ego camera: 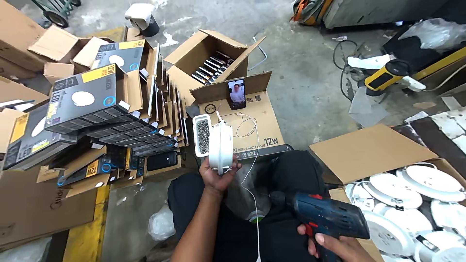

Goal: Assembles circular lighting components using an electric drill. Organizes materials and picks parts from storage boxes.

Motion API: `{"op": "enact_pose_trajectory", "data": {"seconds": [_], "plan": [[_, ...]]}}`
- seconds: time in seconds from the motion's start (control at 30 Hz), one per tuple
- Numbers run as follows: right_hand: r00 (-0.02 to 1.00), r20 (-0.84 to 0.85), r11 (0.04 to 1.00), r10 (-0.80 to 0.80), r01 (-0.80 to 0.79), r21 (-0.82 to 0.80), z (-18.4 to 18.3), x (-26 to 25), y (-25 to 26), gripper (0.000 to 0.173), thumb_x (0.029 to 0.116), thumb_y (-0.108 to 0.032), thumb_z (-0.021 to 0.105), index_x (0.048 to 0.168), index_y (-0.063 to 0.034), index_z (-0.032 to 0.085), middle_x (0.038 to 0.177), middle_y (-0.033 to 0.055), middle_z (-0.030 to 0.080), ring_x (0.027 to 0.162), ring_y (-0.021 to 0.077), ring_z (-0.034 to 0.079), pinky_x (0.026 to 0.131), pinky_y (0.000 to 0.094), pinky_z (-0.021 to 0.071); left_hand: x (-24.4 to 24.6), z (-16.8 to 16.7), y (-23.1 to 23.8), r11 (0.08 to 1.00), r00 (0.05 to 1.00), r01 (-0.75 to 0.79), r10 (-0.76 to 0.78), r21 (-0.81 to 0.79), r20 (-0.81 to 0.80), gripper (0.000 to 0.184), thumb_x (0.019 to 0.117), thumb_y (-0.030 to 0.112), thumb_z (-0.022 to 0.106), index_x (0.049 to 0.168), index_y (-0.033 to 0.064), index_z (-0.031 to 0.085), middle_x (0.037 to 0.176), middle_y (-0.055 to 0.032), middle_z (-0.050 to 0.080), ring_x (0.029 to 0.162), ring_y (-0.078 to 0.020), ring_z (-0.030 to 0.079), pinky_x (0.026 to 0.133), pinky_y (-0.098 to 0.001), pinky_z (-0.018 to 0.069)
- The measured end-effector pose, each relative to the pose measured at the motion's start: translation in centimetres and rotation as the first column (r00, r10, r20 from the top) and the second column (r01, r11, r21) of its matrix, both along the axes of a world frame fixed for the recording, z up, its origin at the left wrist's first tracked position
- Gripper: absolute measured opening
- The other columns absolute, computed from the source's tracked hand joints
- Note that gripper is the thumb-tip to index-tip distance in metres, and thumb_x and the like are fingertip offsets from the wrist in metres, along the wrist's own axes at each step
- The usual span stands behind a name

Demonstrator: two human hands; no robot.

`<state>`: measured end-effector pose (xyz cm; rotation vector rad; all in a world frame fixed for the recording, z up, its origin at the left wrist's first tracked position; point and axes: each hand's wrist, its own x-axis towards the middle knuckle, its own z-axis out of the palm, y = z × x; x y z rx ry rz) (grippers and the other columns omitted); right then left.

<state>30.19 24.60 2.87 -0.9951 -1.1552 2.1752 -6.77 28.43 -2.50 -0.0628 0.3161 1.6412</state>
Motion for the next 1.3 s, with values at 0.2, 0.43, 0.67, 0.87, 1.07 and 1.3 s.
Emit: {"op": "enact_pose_trajectory", "data": {"seconds": [0.2, 0.43, 0.67, 0.87, 1.07, 1.3], "plan": [[0.998, -0.062, 0.999, -0.013, 0.01, -0.045, -0.2, 0.2, 0.5, 0.029, 0.0948, -0.03, 0.071, 0.12, -0.0159, 0.07, 0.106, 0.0132, 0.077, 0.074, 0.0207, 0.074, 0.068, 0.0336, 0.0625, 0.0, 2.2, 1.3, 0.914, 0.835, -0.261, 0.052, -0.311, -0.548, 0.036, 0.1055, 0.026, 0.04, 0.129, 0.003, 0.054, 0.11, -0.0187, 0.07, 0.097, -0.0282, 0.072, 0.081, -0.0473, 0.0615], [0.993, -0.111, 0.998, -0.031, 0.024, -0.059, -0.6, 0.9, 0.5, 0.026, 0.0958, -0.027, 0.069, 0.118, -0.0149, 0.071, 0.106, 0.0118, 0.077, 0.076, 0.0197, 0.074, 0.068, 0.0342, 0.0625, -4.4, 7.2, 7.0, 0.865, 0.689, -0.318, -0.071, -0.389, -0.721, 0.038, 0.1085, 0.034, 0.039, 0.129, 0.0065, 0.055, 0.103, -0.0156, 0.071, 0.085, -0.0265, 0.072, 0.067, -0.0431, 0.062], [0.99, -0.131, 0.998, -0.046, 0.039, -0.05, -1.2, 1.4, 0.0, 0.026, 0.0964, -0.026, 0.068, 0.119, -0.014, 0.07, 0.107, 0.0112, 0.077, 0.076, 0.0203, 0.074, 0.068, 0.0352, 0.0625, -10.7, 13.2, 19.1, 0.846, 0.631, -0.409, -0.009, -0.343, -0.776, 0.088, 0.0918, 0.079, 0.045, 0.157, 0.0213, 0.03, 0.148, -0.0153, 0.051, 0.123, -0.0345, 0.06, 0.094, -0.0552, 0.0542], [0.988, -0.135, 0.996, -0.072, 0.065, -0.055, -1.1, 1.4, 0.1, 0.027, 0.0958, -0.026, 0.069, 0.119, -0.0111, 0.069, 0.105, 0.0123, 0.077, 0.074, 0.0214, 0.073, 0.067, 0.0365, 0.0625, -4.4, 9.5, 19.6, 0.902, 0.387, -0.2, -0.287, -0.384, -0.876, 0.052, 0.1058, 0.05, 0.045, 0.147, 0.0176, 0.042, 0.121, -0.0052, 0.066, 0.098, -0.0185, 0.067, 0.081, -0.0388, 0.0559], [0.991, -0.122, 0.991, -0.054, 0.039, -0.129, -1.1, 1.8, 0.1, 0.03, 0.0929, -0.028, 0.071, 0.117, -0.0101, 0.068, 0.104, 0.013, 0.077, 0.074, 0.0223, 0.074, 0.066, 0.0357, 0.0627, 6.2, 6.7, 14.8, 0.535, -0.389, 0.471, -0.588, -0.702, -0.709, 0.051, 0.103, 0.036, 0.057, 0.142, 0.0044, 0.051, 0.122, -0.0166, 0.066, 0.102, -0.025, 0.066, 0.088, -0.0442, 0.0546], [0.987, 0.149, 0.998, 0.058, -0.056, -0.024, -0.1, 2.2, -0.3, 0.043, 0.0961, -0.043, 0.062, 0.115, -0.0061, 0.072, 0.087, 0.0052, 0.076, 0.072, 0.0161, 0.071, 0.073, 0.0371, 0.0618, 10.8, 12.6, 13.7, 0.273, -0.46, 0.791, -0.324, -0.547, -0.827, 0.073, 0.0965, 0.051, 0.059, 0.156, 0.0122, 0.04, 0.141, -0.0095, 0.061, 0.124, -0.0201, 0.062, 0.106, -0.0412, 0.0501]]}}
